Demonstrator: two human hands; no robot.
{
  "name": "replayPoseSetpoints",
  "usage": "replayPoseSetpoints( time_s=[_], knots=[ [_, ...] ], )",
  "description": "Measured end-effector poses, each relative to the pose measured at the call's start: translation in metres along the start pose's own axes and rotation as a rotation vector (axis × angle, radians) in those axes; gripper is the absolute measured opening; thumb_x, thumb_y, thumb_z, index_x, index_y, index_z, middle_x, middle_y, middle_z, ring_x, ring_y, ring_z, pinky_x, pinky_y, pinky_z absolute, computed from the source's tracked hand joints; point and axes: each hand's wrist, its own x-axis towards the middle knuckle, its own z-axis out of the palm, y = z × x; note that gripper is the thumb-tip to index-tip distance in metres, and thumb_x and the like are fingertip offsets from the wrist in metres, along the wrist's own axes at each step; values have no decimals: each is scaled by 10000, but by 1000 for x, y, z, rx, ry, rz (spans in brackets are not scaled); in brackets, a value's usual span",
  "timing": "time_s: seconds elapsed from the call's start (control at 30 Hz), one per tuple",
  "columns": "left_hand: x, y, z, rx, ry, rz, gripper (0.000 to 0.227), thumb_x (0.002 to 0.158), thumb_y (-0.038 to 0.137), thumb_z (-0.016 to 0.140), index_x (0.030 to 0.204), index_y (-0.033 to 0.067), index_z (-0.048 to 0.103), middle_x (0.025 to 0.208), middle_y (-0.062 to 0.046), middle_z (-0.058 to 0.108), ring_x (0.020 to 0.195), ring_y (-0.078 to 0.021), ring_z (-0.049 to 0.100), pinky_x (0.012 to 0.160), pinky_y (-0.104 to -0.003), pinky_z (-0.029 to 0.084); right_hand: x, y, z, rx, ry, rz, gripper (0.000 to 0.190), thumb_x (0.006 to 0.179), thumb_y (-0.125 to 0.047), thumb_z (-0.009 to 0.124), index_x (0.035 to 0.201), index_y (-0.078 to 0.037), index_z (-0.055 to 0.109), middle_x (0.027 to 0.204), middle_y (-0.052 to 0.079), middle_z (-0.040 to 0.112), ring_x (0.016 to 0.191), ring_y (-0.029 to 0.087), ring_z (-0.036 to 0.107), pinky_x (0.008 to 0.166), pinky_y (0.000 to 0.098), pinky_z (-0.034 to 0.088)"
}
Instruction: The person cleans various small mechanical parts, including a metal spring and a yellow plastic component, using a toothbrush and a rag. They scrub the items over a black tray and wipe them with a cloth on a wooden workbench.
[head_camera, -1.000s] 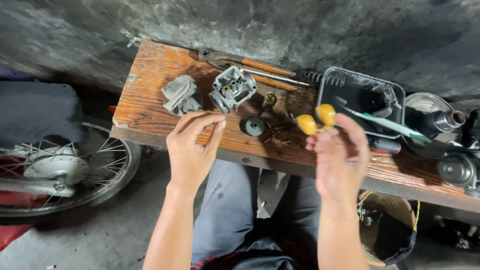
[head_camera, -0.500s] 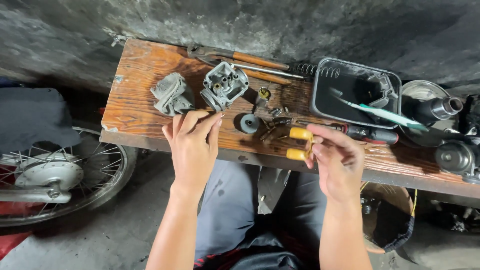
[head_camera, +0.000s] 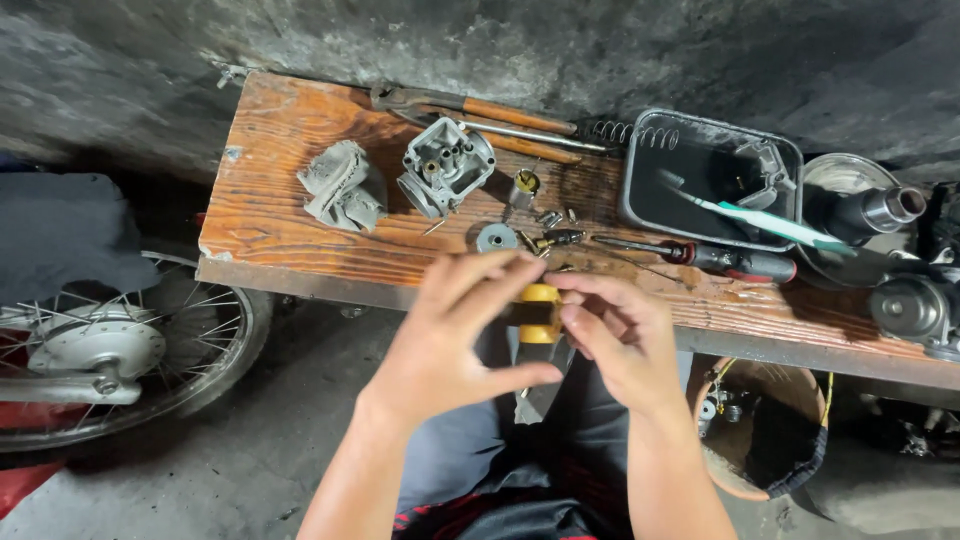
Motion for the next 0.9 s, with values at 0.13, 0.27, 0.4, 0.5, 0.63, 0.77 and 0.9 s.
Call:
replayPoseSetpoints(
  time_s=[0.13, 0.27, 0.4, 0.5, 0.63, 0.77, 0.9],
  knots=[
    [4, 1, 18, 3, -75, -48, 836, 859, 498, 841, 1532, 166, 474, 1364, -39, 566, 1108, -277, 526, 986, -427, 439, 1, -6, 2, 57, 43, 38, 280, 995, -107, 675, 1264, -30, 664, 866, 24, 664, 652, 76, 580, 563, 172, 494],
    [27, 2, 24, 57, 46, 15, 481, 1005, 340, 681, 1415, 115, 567, 1247, -105, 568, 1036, -309, 574, 949, -467, 479, 0, -6, -22, 24, 206, 63, 211, 994, -66, 638, 1194, -15, 683, 683, -5, 560, 475, 52, 447, 422, 164, 347],
    [67, 2, 32, 431, 147, 209, 196, 901, -2, 687, 1032, 140, 721, 940, -46, 449, 830, -287, 475, 695, -416, 422, -3, -5, -48, 32, 372, 215, 228, 963, 21, 578, 1153, 61, 695, 741, 84, 579, 449, 107, 372, 416, 201, 219],
    [95, -25, 64, 603, 262, 334, 204, 788, 114, 792, 691, 169, 621, 827, -34, 421, 773, -278, 453, 632, -403, 335, -6, 7, -51, 9, 368, 76, 207, 946, 33, 611, 1129, 90, 691, 716, 131, 554, 451, 88, 472, 352, 214, 323],
    [110, -40, 82, 655, 230, 377, 205, 723, 43, 749, 589, 130, 622, 795, -87, 500, 774, -306, 465, 700, -450, 336, -11, 8, -57, -12, 354, 25, 227, 947, 37, 613, 1150, 108, 684, 736, 165, 569, 433, 108, 493, 352, 232, 359],
    [121, -50, 91, 752, -13, 302, 72, 762, 104, 718, 693, 118, 734, 815, -112, 602, 875, -325, 524, 811, -507, 336, -13, 15, -68, -10, 379, -9, 237, 956, 41, 606, 1171, 114, 673, 768, 166, 595, 453, 112, 527, 358, 230, 384],
    [124, -54, 93, 767, -42, 300, 73, 771, 112, 701, 720, 119, 751, 838, -114, 624, 928, -334, 543, 819, -502, 331, -16, 17, -71, -22, 394, -1, 234, 963, 50, 600, 1177, 115, 668, 778, 162, 619, 473, 113, 546, 367, 221, 394]
  ],
)
